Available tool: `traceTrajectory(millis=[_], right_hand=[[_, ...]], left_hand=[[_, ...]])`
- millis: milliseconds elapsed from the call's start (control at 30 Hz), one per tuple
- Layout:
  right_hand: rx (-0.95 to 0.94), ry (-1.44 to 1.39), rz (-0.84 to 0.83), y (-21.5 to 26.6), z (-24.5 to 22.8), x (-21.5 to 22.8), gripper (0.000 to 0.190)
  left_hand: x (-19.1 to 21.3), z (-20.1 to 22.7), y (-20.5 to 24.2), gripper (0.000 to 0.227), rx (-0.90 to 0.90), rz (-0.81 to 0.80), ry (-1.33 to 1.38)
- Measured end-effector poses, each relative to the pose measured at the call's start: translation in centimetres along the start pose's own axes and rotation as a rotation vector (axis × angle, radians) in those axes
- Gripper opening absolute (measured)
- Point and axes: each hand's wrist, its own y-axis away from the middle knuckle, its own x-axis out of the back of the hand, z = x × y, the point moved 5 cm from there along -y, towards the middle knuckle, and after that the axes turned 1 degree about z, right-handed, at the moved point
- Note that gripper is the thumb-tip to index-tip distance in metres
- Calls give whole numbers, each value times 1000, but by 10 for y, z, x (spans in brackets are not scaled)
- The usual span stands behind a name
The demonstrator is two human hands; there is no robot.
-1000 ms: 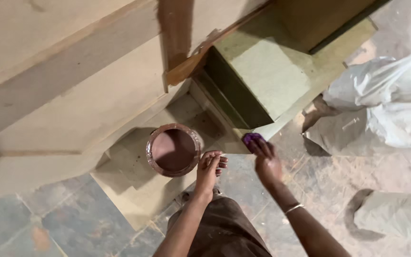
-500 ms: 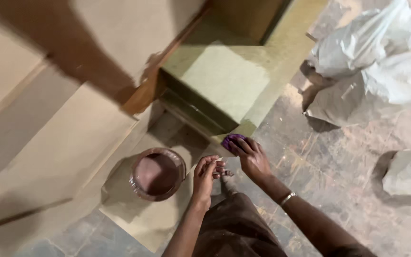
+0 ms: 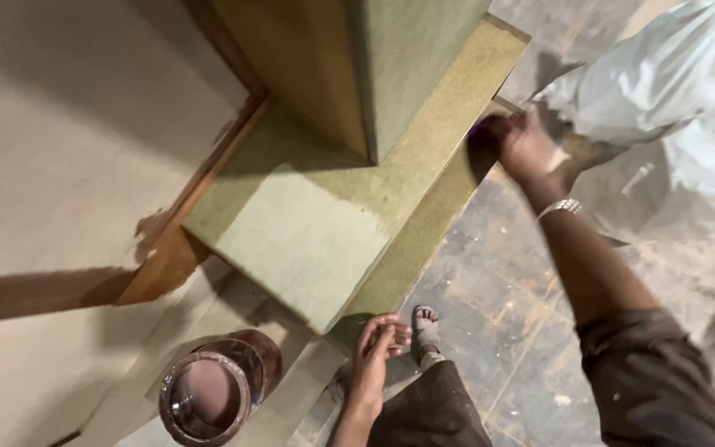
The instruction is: The person applies a brown liquid finish to a wooden cabinet structure using a purple cloth. They repeatedly dip the cloth into a container and wipe the liquid onto the vertical panels and horizontal edges of the furniture.
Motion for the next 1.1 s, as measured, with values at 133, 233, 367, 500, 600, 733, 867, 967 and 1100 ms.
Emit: traceTrajectory(millis=[133,233,367,500,600,733,867,967,1100], right_hand=[[-296,-300,42,-20,15,43,34],[-519,-729,102,10,-27,43,33],[-135,-559,-6,111,-173,46,44],[227,-427,-344,212,-344,95,58],[-47,-953,-592,223,-397,125,57],[-528,-1563,-792,204,-436,146,64],[-169,-1826,-904,136,-499,188,51],[-160,-1497,-1006,100,-574,196,49],[298,-637,-907,73,-672,177,37]], left_hand=[[-19,0,-12,22,21,37,-24],[-3,2,-2,23,-20,128,-36],[45,7,16,22,-74,336,-69],[88,17,34,19,-216,435,-3],[123,38,58,18,-397,463,12],[183,62,103,17,-555,511,54],[258,63,142,17,-576,575,140],[305,53,164,19,-561,660,105],[342,32,180,18,-479,639,276]])
